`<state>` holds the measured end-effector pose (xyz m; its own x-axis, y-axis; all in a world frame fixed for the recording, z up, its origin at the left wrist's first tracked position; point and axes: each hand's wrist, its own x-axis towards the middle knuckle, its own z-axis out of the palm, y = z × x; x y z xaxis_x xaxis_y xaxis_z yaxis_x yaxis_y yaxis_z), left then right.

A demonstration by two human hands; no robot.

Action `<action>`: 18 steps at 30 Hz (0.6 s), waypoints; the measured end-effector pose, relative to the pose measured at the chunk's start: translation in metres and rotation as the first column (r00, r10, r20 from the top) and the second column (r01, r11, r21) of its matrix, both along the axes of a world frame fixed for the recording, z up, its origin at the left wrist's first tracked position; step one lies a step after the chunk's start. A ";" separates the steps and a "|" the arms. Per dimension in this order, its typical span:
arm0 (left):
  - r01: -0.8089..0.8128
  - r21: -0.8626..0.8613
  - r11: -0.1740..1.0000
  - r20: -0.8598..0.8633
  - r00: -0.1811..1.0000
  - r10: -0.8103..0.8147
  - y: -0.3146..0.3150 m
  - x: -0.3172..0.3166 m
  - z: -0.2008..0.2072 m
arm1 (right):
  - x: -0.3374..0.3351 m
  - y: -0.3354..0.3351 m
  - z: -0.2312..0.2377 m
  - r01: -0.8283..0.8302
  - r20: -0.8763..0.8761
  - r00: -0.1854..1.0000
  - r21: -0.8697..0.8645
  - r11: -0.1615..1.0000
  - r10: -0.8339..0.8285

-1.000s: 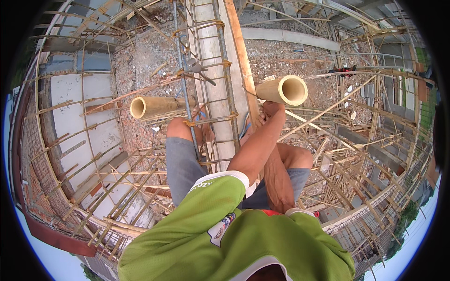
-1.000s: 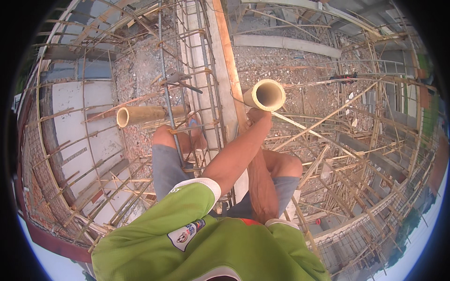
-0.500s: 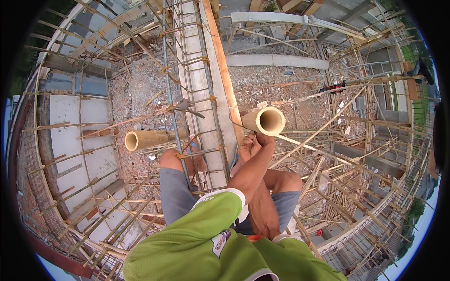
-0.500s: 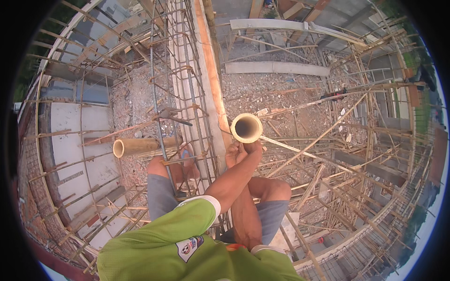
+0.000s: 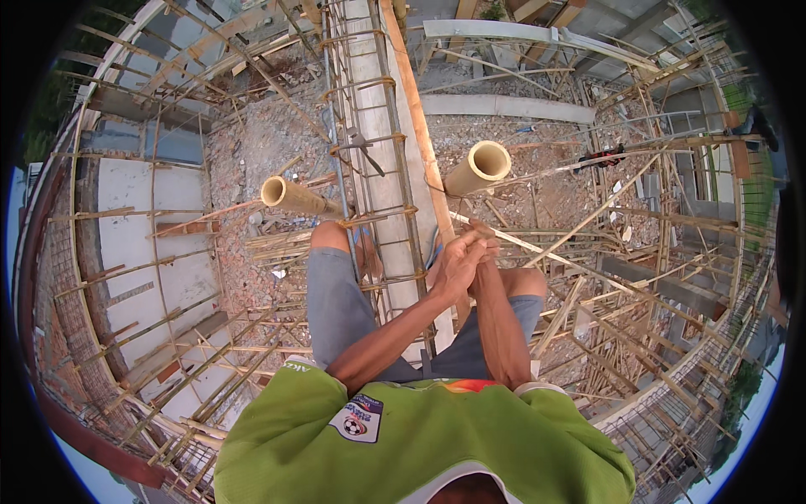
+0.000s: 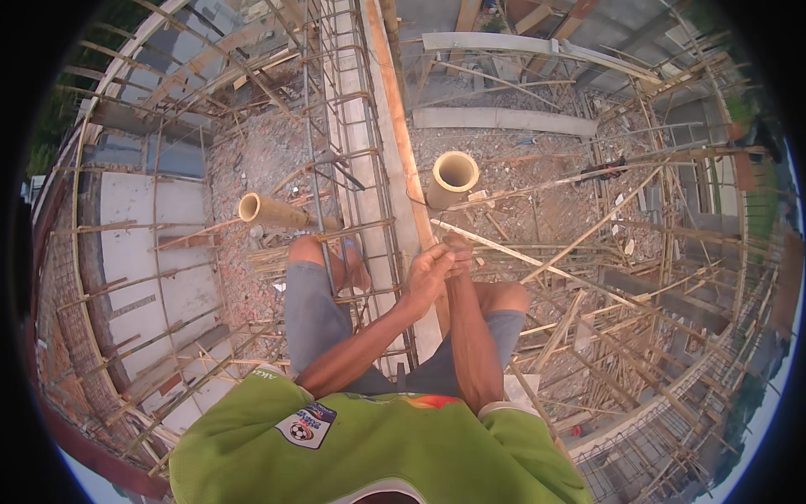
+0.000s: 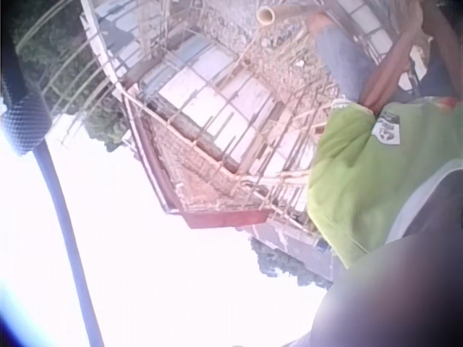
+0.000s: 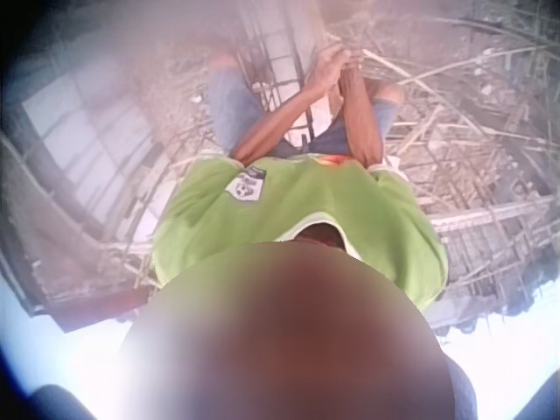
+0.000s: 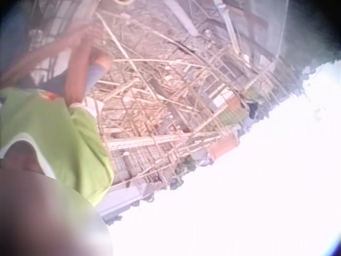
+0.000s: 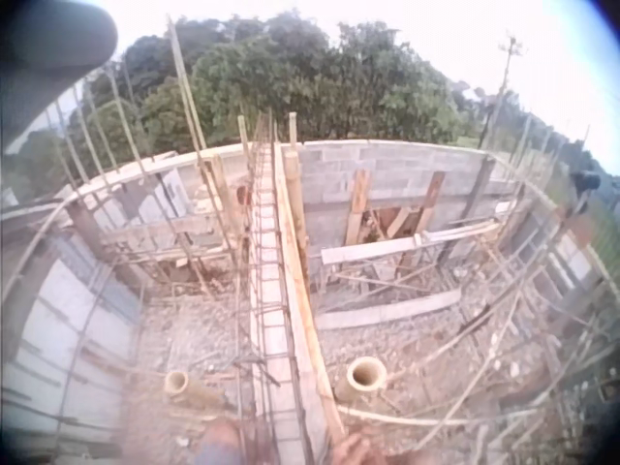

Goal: The person works on a construction site, handling bamboo poles and tying them to a metal rebar framework using wire. They repeatedly position bamboo pieces and secure them with wire ties while standing on the scaffolding.

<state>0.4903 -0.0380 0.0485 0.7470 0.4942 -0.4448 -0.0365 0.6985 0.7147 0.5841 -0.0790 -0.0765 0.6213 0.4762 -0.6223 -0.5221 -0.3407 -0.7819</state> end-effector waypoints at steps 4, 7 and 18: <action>-0.171 0.291 0.941 -0.071 0.977 0.199 0.004 -0.081 0.016 | -0.029 0.024 0.084 0.128 0.727 0.675 0.053 0.990 -0.126; -0.256 0.420 0.871 -0.099 0.941 0.325 -0.002 -0.125 0.018 | -0.050 0.069 0.153 -0.126 0.627 0.773 0.297 0.946 -0.094; 0.055 0.574 0.817 -0.300 0.943 0.147 -0.042 -0.175 0.015 | -0.063 0.232 0.105 -0.406 0.540 0.643 -0.361 0.839 0.544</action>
